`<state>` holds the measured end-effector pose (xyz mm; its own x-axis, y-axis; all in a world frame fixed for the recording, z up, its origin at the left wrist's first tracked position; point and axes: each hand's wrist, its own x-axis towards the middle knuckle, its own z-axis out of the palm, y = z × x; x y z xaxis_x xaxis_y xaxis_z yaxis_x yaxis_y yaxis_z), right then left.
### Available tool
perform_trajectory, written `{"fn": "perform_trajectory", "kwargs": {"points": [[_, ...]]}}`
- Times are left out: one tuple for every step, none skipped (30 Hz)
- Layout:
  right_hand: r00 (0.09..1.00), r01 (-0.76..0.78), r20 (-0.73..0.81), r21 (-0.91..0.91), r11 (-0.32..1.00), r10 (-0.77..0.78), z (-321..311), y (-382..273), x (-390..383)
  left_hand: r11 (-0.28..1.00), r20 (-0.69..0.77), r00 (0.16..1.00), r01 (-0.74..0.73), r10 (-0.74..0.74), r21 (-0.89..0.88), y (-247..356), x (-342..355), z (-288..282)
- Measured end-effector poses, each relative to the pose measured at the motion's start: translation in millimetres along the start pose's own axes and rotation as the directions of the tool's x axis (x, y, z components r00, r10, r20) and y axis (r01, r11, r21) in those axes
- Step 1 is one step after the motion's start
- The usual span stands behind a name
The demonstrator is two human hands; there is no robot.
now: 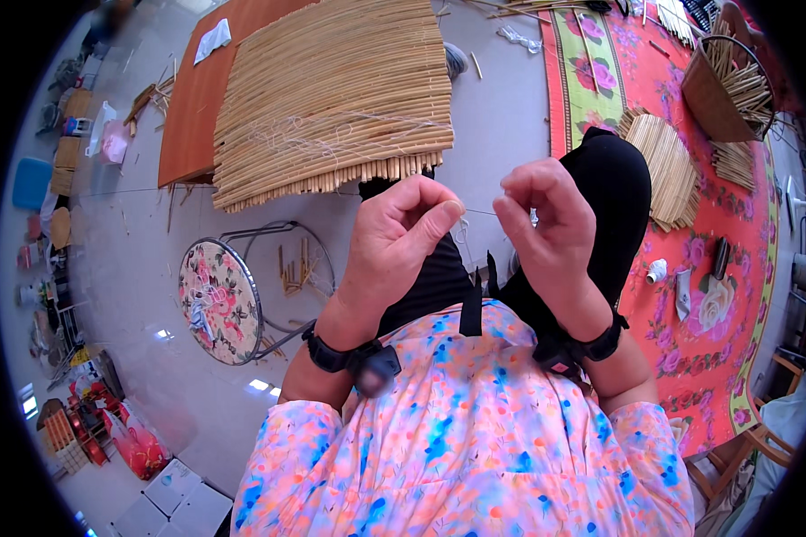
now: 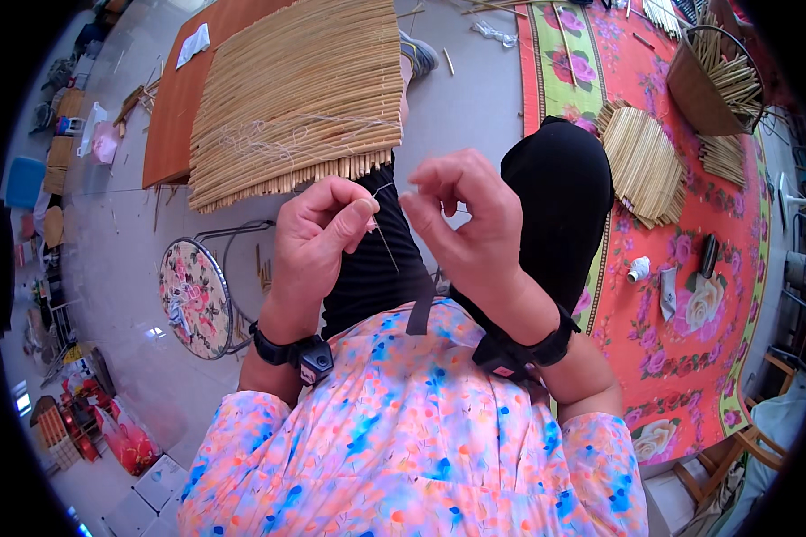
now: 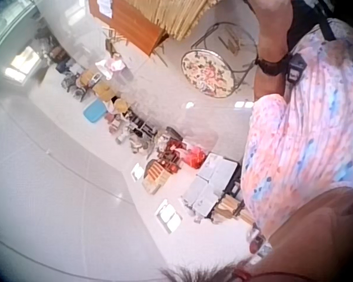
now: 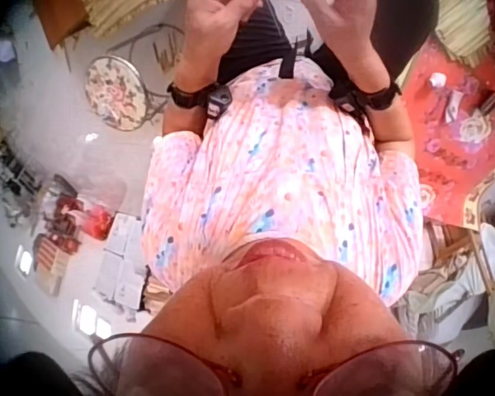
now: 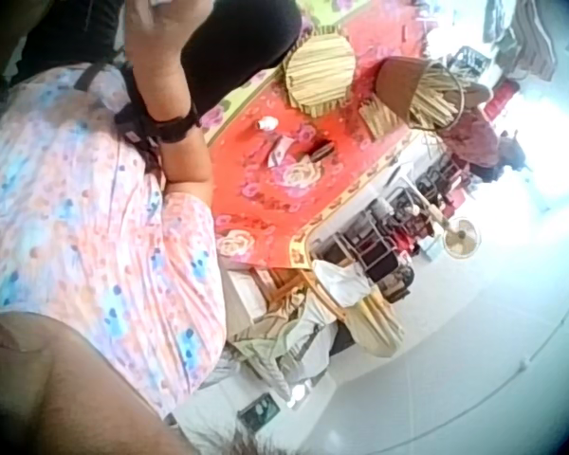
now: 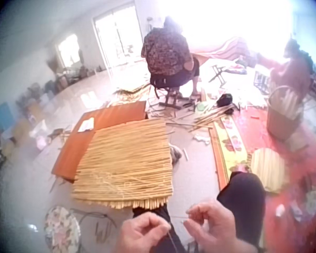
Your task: The person sits on the floor and weaves a bamboo mat by threading a white string through the reeds. They use a needle to pull the string through and occasionally use scissors to trim the string. The person works on the mat continuously, adjusting the reeds and pulling the string tight.
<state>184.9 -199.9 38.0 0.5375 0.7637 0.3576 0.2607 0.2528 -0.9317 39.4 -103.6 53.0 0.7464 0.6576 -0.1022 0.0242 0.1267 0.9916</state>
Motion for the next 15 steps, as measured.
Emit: {"fn": "perform_trajectory", "kwargs": {"points": [[0.997,0.076,0.011,-0.036,0.996,-0.076,0.8,-2.2,-0.1,1.000,-0.004,1.000,0.004,-0.003,0.003,-0.5,0.3,-0.1],[0.988,0.152,0.023,-0.073,0.986,-0.150,1.5,-4.5,-0.1,1.000,-0.006,1.000,0.008,-0.008,0.007,-0.5,0.8,0.2],[0.993,0.118,0.030,-0.084,0.989,-0.116,3.0,-6.6,0.0,1.000,0.001,1.000,-0.004,0.004,0.010,-0.3,1.0,0.8],[0.996,0.085,0.038,-0.094,0.992,-0.081,4.7,-8.5,0.2,1.000,0.008,1.000,-0.016,0.016,0.013,-0.1,1.3,1.5],[0.998,0.053,0.045,-0.104,0.993,-0.048,5.8,-9.4,0.0,0.999,0.014,0.999,-0.029,0.029,0.017,-0.1,1.1,2.0],[0.998,0.032,0.054,-0.087,0.996,-0.027,6.3,-8.0,-0.4,0.999,0.013,0.999,-0.041,0.041,0.032,0.1,0.6,2.5],[0.998,0.011,0.064,-0.070,0.997,-0.006,7.0,-5.2,-0.9,0.997,0.013,0.998,-0.054,0.053,0.047,0.5,-0.1,3.2],[0.997,-0.011,0.073,-0.054,0.998,0.015,7.4,-3.2,-1.3,0.996,0.014,0.998,-0.066,0.065,0.062,1.1,-0.3,3.6],[0.996,-0.040,0.075,-0.021,0.999,0.042,7.6,-2.7,-1.8,0.996,0.012,0.998,-0.063,0.063,0.058,2.4,-0.1,4.0],[0.995,-0.069,0.077,0.012,0.998,0.068,7.7,-2.3,-2.2,0.997,0.010,0.998,-0.061,0.060,0.055,4.1,0.1,4.3],[0.992,-0.098,0.081,0.046,0.994,0.094,7.9,-1.8,-2.7,0.997,0.008,0.998,-0.058,0.058,0.052,5.1,0.2,4.5],[0.991,-0.117,0.080,0.081,0.990,0.111,8.5,-0.7,-3.2,0.997,0.011,0.998,-0.057,0.057,0.051,4.3,0.2,4.1],[0.989,-0.137,0.079,0.116,0.984,0.128,9.4,0.9,-3.7,0.997,0.013,0.998,-0.056,0.055,0.049,2.8,0.3,3.4],[0.986,-0.156,0.079,0.150,0.976,0.145,10.2,2.5,-4.2,0.997,0.015,0.998,-0.055,0.054,0.048,1.8,0.3,3.1],[0.988,-0.143,0.080,0.176,0.974,0.131,11.2,4.3,-4.5,0.997,0.014,0.998,-0.055,0.055,0.054,2.0,0.4,3.6]]}}
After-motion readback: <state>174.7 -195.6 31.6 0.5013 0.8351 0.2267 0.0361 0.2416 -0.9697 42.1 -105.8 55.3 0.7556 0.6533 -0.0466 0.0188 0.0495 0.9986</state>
